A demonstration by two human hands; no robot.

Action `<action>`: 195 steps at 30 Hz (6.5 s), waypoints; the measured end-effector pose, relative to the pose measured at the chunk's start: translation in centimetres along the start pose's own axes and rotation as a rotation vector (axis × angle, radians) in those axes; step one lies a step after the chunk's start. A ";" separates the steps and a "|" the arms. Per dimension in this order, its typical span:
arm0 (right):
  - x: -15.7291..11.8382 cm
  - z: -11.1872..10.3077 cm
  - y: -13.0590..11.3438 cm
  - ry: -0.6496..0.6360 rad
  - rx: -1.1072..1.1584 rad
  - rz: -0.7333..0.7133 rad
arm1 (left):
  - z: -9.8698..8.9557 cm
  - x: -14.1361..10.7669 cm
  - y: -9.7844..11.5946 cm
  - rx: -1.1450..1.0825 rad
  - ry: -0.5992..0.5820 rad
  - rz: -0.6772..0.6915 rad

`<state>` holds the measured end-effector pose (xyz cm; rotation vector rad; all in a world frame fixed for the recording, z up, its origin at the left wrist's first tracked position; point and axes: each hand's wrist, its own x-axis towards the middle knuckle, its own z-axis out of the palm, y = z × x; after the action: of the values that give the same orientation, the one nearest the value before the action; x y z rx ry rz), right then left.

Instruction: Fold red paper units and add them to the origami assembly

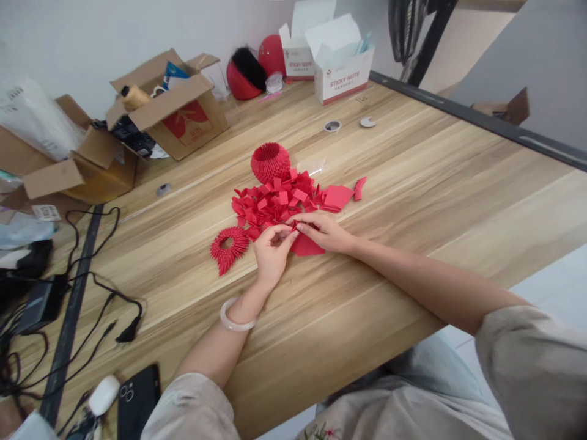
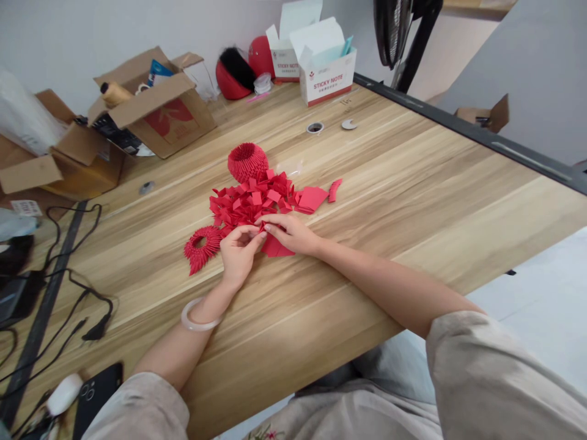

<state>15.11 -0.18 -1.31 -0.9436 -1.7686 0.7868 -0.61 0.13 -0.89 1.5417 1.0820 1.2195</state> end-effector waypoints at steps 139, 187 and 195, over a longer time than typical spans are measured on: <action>1.5 -1.1 1.7 0.286 0.869 0.557 | 2.9 -2.0 0.3 0.641 0.161 0.469; 2.2 -0.3 1.6 0.155 0.893 0.540 | 0.8 -2.1 0.5 0.565 0.414 0.274; 1.8 0.5 1.7 0.077 0.711 0.401 | 0.9 -2.6 0.6 0.656 0.353 0.304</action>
<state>14.64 2.19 -2.10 -0.8180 -1.0941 1.4856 0.00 -2.65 -1.05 2.0899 1.6368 1.4657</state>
